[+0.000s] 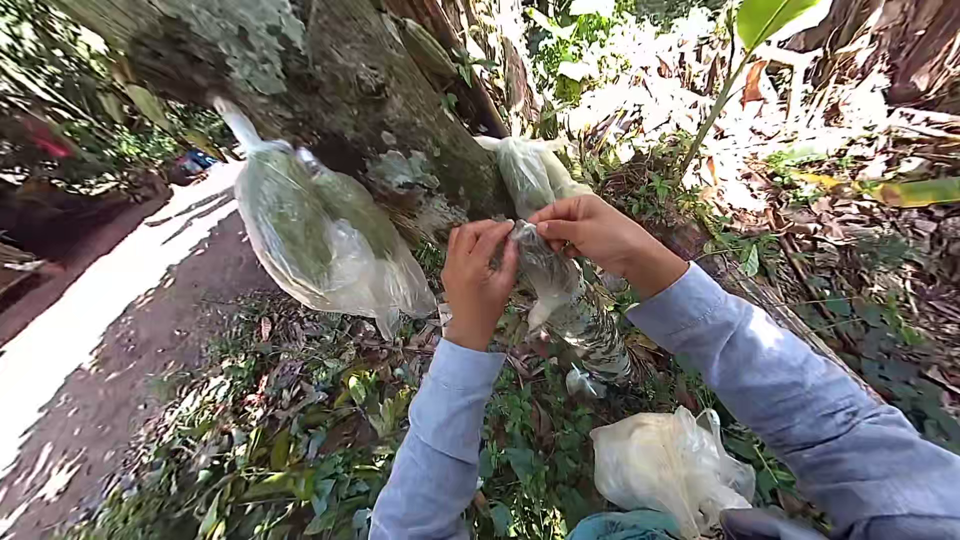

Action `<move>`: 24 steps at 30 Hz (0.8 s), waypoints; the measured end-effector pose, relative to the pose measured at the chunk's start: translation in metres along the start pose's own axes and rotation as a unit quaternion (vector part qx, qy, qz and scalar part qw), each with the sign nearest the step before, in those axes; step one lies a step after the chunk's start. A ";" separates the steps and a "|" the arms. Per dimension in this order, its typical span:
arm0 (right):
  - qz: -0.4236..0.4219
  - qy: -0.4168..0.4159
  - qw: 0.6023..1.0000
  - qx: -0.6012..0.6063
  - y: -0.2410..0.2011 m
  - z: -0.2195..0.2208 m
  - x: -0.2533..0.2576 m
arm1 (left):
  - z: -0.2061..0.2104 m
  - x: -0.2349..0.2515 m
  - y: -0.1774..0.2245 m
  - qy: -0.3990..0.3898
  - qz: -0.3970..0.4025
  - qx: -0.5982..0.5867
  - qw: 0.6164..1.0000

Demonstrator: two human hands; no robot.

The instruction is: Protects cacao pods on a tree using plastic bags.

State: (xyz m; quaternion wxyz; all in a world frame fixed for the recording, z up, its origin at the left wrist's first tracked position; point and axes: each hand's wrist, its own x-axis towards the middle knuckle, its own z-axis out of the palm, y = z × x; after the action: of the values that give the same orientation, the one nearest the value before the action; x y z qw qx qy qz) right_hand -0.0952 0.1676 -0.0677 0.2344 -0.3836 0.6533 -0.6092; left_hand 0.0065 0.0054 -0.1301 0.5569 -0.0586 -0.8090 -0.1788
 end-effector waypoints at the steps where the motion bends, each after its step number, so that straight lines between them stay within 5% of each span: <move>1: 0.000 0.001 1.000 -0.003 0.000 0.001 0.000 | 0.001 -0.002 0.002 0.007 0.002 -0.005 1.000; 6: -0.005 0.059 0.998 -0.002 0.006 0.010 -0.020 | 0.014 -0.016 0.013 0.063 0.029 -0.007 0.998; 12: -0.069 0.032 0.993 -0.093 0.009 0.008 -0.021 | 0.027 -0.025 0.022 0.104 0.020 0.012 0.994; 20: 0.017 0.038 0.999 -0.012 0.003 0.011 -0.023 | 0.017 -0.015 0.046 -0.024 -0.223 -0.127 0.966; 24: -0.005 0.037 0.998 -0.045 0.001 0.013 -0.016 | 0.002 0.003 0.051 -0.051 -0.273 -0.147 0.949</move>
State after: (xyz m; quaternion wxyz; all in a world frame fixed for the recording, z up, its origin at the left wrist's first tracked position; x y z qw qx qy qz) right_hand -0.0753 0.1721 -0.0736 0.1896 -0.3747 0.6859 -0.5943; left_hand 0.0183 0.0537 -0.1166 0.4298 0.0742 -0.7863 -0.4376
